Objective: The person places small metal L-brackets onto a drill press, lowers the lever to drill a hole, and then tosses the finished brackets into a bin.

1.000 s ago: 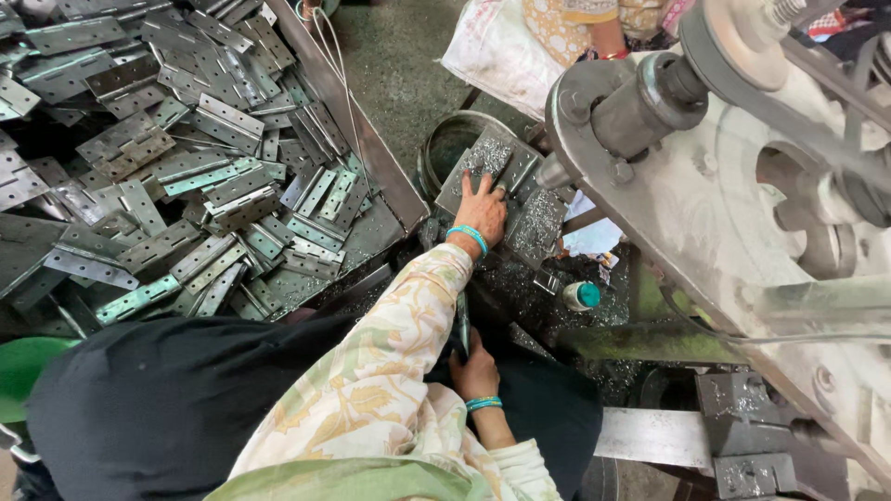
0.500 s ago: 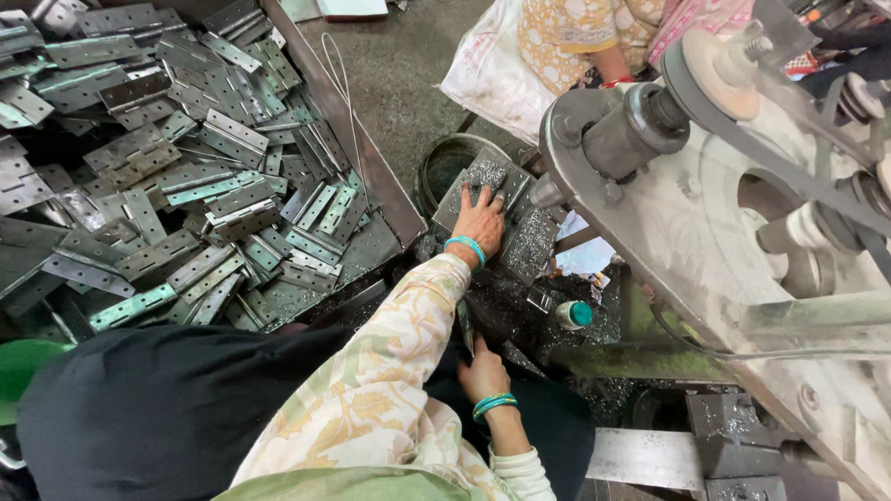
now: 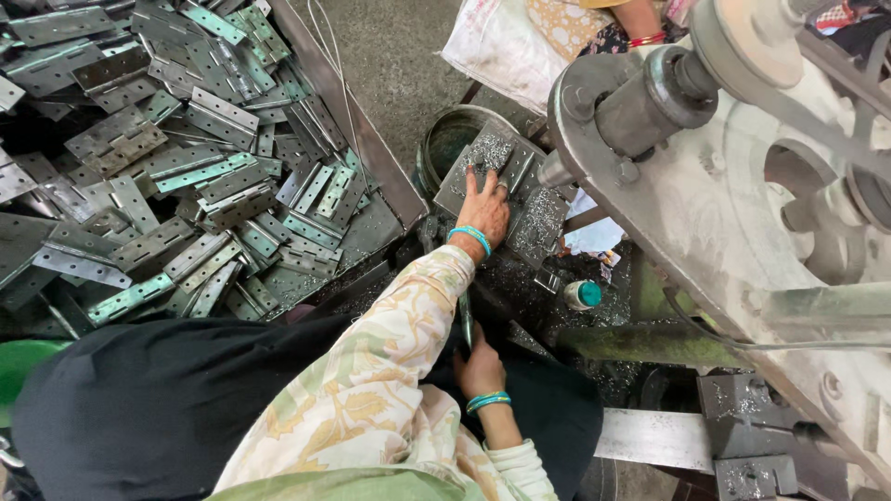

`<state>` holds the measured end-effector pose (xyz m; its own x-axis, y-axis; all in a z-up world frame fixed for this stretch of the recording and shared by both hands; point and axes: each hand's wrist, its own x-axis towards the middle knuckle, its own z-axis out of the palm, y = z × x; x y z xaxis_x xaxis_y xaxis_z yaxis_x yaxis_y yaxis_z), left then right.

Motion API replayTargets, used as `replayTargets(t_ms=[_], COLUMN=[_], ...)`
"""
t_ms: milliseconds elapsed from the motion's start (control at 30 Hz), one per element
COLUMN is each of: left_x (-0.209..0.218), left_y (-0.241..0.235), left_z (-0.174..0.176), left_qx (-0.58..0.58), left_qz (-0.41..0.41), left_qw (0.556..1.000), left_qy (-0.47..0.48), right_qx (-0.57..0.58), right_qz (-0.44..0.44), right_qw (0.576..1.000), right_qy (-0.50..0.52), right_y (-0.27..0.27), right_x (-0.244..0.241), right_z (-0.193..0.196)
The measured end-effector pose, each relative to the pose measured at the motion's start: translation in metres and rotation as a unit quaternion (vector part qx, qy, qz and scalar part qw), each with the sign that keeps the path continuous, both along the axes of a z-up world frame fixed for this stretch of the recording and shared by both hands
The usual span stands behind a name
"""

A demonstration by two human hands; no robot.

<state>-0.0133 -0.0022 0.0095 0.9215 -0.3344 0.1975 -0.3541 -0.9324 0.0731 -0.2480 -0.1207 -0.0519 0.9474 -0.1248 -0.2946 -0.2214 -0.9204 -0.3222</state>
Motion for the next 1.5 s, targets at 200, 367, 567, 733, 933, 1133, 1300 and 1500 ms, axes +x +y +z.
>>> replayTargets(t_ms=[200, 367, 567, 733, 933, 1133, 1300, 1500], left_x=[0.002, -0.012, -0.074, -0.103, -0.116, -0.084, -0.044, -0.024], left_y=[0.009, 0.014, 0.094, 0.187, 0.22, 0.206, 0.197, 0.196], left_z=[-0.012, -0.012, -0.018, -0.096, -0.176, -0.198, -0.207, -0.21], left_qx=[-0.042, -0.131, -0.19, -0.166, -0.155, -0.136, -0.112, -0.117], left_qz=[0.013, 0.008, 0.046, 0.208, 0.362, 0.29, 0.311, 0.313], left_qw=[0.999, 0.99, 0.975, 0.957, 0.918, 0.947, 0.943, 0.943], left_qy=[-0.017, -0.059, -0.106, -0.113, 0.038, -0.032, -0.043, -0.006], right_qx=[0.046, 0.056, 0.036, 0.004, -0.01, -0.027, -0.044, -0.058], right_qz=[-0.003, -0.004, 0.036, 0.064, 0.077, 0.061, 0.034, 0.015], right_qw=[0.994, 0.993, 0.997, 0.998, 0.997, 0.998, 0.997, 0.995], right_qy=[-0.101, -0.102, -0.055, 0.002, -0.012, 0.01, 0.05, 0.077], right_y=[-0.01, -0.009, -0.006, -0.002, 0.002, 0.005, 0.012, 0.018], right_x=[-0.018, -0.022, -0.006, 0.016, 0.018, 0.022, 0.023, 0.024], right_z=[-0.082, -0.072, -0.011, 0.05, 0.053, 0.054, 0.063, 0.068])
